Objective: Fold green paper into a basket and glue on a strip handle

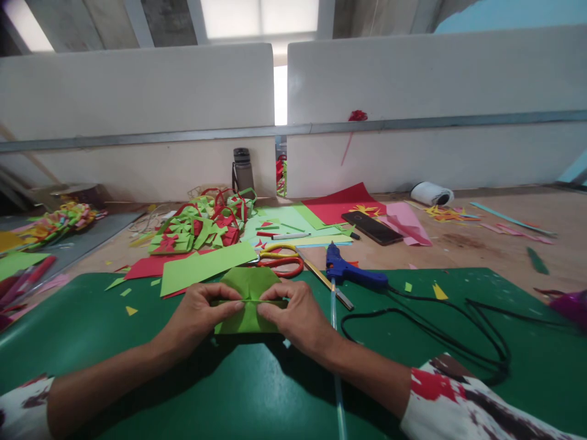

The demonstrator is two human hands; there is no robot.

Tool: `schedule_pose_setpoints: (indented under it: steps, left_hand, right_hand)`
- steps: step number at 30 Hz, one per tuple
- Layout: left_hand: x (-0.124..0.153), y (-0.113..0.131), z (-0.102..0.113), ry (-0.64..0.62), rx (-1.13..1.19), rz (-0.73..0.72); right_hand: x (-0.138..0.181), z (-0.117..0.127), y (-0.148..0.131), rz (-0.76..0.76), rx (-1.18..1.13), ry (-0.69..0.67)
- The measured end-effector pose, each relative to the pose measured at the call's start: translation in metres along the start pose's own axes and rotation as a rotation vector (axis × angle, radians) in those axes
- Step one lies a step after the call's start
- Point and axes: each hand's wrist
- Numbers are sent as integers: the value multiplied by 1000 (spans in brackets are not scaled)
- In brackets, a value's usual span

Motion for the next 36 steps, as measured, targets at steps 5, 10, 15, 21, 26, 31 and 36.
schedule_pose_setpoints:
  steps: [5,10,15,21,26,31,36]
  left_hand:
    - [0,0,-1,8,20,2]
    - [1,1,-3,22,32,-2]
    - [1,0,-4,20,52,2]
    - [4,1,-6,43,111,12]
    - [6,3,-8,14,310,-45]
    - [7,7,-8,-45,440,-6]
    - [4,7,-7,-77,480,59]
  right_hand:
    - [0,0,-1,-19,4,12]
    - [1,0,-2,-24,5,32]
    - [2,-1,-4,-77,-21,15]
    - [2,-1,-4,-82,-52,32]
    - [2,-1,-7,-93,-99,83]
    - [2,-1,-9,-91,-364,62]
    - [0,2,-11,-168,-467,-48]
Point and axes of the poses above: each hand's wrist, its own x-axis away from the middle knuckle, its own z-axis out of the back of the hand, y = z × x, and after that the axes turned 6 degrees about x, right-handed
